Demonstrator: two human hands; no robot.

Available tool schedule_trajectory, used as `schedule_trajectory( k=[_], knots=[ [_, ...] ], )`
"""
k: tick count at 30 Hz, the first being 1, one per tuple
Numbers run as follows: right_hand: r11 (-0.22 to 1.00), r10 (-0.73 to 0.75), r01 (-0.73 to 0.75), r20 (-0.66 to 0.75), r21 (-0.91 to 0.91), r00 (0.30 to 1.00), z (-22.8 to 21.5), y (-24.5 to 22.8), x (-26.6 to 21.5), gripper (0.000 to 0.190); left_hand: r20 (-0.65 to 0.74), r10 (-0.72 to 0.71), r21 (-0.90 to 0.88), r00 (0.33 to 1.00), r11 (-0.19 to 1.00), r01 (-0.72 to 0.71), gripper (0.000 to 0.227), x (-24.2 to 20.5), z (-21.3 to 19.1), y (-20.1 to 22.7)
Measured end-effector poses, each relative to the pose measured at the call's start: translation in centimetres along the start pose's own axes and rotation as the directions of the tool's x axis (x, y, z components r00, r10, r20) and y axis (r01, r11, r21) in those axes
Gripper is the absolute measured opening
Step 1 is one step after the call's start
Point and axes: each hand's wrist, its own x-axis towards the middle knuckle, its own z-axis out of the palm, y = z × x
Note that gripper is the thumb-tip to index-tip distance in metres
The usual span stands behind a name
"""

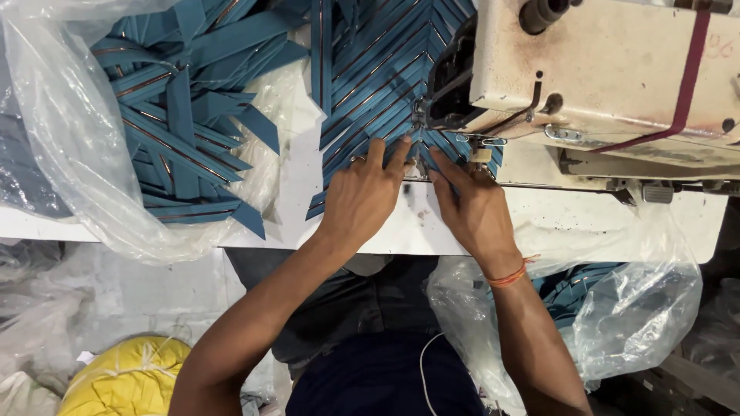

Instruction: Stitching blue fabric pieces using an industrial sewing machine.

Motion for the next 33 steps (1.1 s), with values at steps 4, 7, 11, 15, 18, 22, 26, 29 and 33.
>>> schedule_trajectory(
  k=[4, 7, 11, 15, 18, 22, 26, 29, 33],
  knots=[
    [0.992, -0.123, 0.123, 0.015, -0.009, 0.992, -0.7, -0.1, 0.9, 0.036, 0.002, 0.0, 0.012, 1.0, 1.0, 0.0, 0.041, 0.1, 0.3, -0.2],
    [0.988, -0.15, 0.15, 0.003, -0.022, 0.989, -0.4, 0.4, 1.2, 0.033, -0.011, 0.008, 0.035, 1.0, 0.999, -0.007, 0.039, 0.2, 0.4, -0.1],
    [0.987, -0.12, 0.122, 0.026, -0.105, 0.992, 0.0, 0.5, 1.4, 0.031, -0.018, 0.021, 0.06, 1.0, 0.998, -0.02, 0.038, 0.5, 0.8, -0.5],
    [0.97, -0.175, 0.17, -0.018, -0.176, 0.984, 0.6, 1.0, 1.3, 0.031, 0.012, 0.043, 0.08, 0.999, 0.996, -0.044, 0.038, 0.6, 1.3, -1.0],
    [0.973, -0.127, 0.126, 0.009, -0.193, 0.992, 0.8, 1.2, 1.4, 0.031, -0.002, 0.039, 0.077, 0.999, 0.996, -0.039, 0.038, 0.8, 1.2, -0.9],
    [0.956, -0.222, 0.205, -0.061, -0.21, 0.973, 1.3, 1.6, 1.5, 0.032, -0.02, 0.026, 0.047, 0.999, 0.999, -0.025, 0.037, 1.4, 0.7, -0.9],
    [0.975, -0.113, 0.109, -0.013, -0.195, 0.993, 1.4, 1.2, 2.0, 0.034, -0.025, 0.012, 0.022, 1.0, 1.0, -0.012, 0.038, 1.7, 1.0, -1.2],
    [0.975, -0.134, 0.122, -0.052, -0.188, 0.99, 1.7, 1.6, 1.9, 0.032, -0.032, 0.004, 0.018, 0.999, 1.0, -0.004, 0.038, 1.9, 1.3, -1.4],
    [0.974, -0.117, 0.103, -0.062, -0.201, 0.991, 1.9, 1.5, 2.5, 0.027, -0.046, 0.003, 0.026, 0.999, 1.0, -0.002, 0.04, 2.4, 1.5, -1.5]
  ],
)
